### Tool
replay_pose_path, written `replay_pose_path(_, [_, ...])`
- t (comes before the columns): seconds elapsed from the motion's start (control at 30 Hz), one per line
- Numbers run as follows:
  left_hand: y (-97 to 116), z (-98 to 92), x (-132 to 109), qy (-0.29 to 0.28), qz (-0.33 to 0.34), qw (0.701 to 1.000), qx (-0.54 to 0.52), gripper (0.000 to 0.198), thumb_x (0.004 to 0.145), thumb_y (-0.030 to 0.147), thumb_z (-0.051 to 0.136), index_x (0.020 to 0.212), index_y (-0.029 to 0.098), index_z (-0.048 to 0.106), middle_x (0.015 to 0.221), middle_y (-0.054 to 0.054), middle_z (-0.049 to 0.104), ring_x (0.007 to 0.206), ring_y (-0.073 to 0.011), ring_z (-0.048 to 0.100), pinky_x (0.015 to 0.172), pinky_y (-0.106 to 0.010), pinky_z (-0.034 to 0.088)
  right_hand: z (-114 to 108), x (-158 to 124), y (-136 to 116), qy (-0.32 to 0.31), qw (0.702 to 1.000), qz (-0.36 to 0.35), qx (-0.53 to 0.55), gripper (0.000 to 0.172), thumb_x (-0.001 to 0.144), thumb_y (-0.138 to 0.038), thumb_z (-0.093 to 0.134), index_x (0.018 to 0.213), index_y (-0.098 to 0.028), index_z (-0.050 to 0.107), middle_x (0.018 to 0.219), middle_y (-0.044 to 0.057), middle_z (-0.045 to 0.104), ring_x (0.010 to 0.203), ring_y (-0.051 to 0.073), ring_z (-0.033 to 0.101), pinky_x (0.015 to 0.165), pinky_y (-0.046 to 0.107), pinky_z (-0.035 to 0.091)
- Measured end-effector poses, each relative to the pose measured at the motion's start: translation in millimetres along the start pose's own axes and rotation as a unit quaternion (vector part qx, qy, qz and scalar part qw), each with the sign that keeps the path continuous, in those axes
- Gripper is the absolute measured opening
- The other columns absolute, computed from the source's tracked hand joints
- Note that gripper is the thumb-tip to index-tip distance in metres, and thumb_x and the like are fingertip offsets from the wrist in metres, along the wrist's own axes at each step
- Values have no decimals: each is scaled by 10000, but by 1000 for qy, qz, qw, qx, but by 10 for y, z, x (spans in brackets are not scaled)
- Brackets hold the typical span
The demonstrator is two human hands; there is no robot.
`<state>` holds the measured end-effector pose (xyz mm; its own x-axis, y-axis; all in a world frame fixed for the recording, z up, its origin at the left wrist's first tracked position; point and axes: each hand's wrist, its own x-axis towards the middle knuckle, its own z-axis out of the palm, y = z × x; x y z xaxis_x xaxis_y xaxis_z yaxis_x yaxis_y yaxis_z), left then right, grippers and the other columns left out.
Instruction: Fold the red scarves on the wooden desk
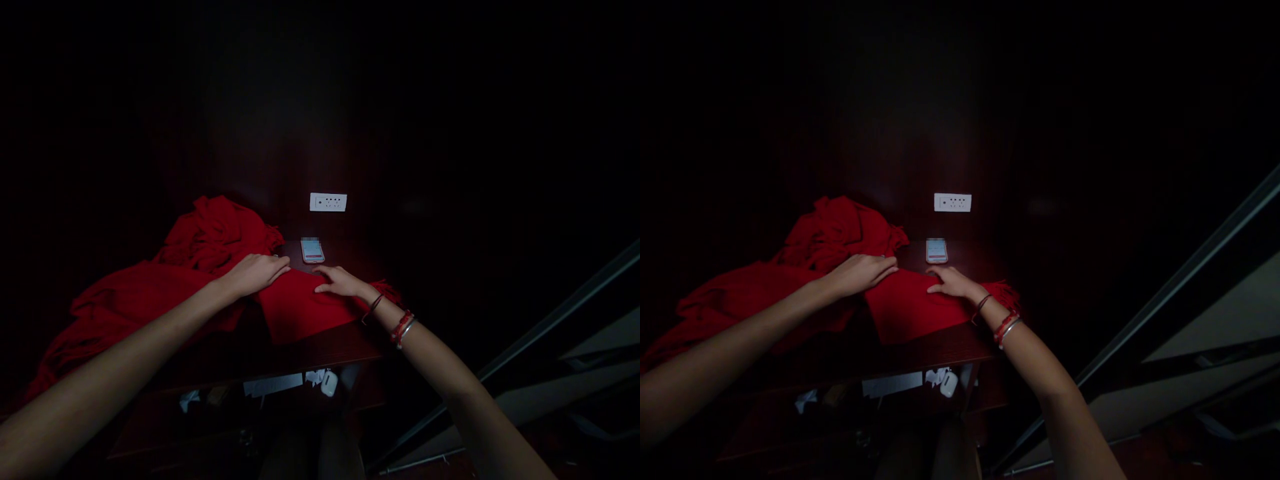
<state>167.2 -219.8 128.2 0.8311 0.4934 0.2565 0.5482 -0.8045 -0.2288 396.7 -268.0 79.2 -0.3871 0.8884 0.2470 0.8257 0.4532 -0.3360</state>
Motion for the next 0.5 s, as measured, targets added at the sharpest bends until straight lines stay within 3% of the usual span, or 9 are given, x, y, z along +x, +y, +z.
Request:
replay_pose_path(0.07, [-9,-25,-8,1,-8,1000,-1,336,840,397,218,838,189,481,742,-45,566,662,-157,545,596,-235,382,42,58,-44,30,999,0,-15,220,758,-313,491,874,-146,573,813,51,594,716,125,515,640,209,338])
replay_pose_path(0.17, [-58,-3,-31,-3,-15,1000,14,335,842,394,211,853,190,477,754,-49,565,654,-156,545,584,-233,382,63,51,-21,58,998,9,-39,269,813,-307,401,706,-136,579,690,44,583,630,108,494,604,202,316])
replay_pose_path(0.37, [-85,128,-3,-10,-18,1000,20,337,846,385,192,856,199,472,744,-47,573,660,-162,549,575,-237,381,49,-75,73,27,997,40,-63,326,846,-293,322,683,-139,558,640,47,566,565,103,470,567,210,298])
replay_pose_path(0.5, [-64,200,50,2,-32,999,7,348,845,398,187,862,198,471,733,-49,580,674,-165,555,602,-245,383,28,-133,84,40,999,29,9,210,794,-327,426,852,-157,535,680,4,555,589,95,477,561,192,315])
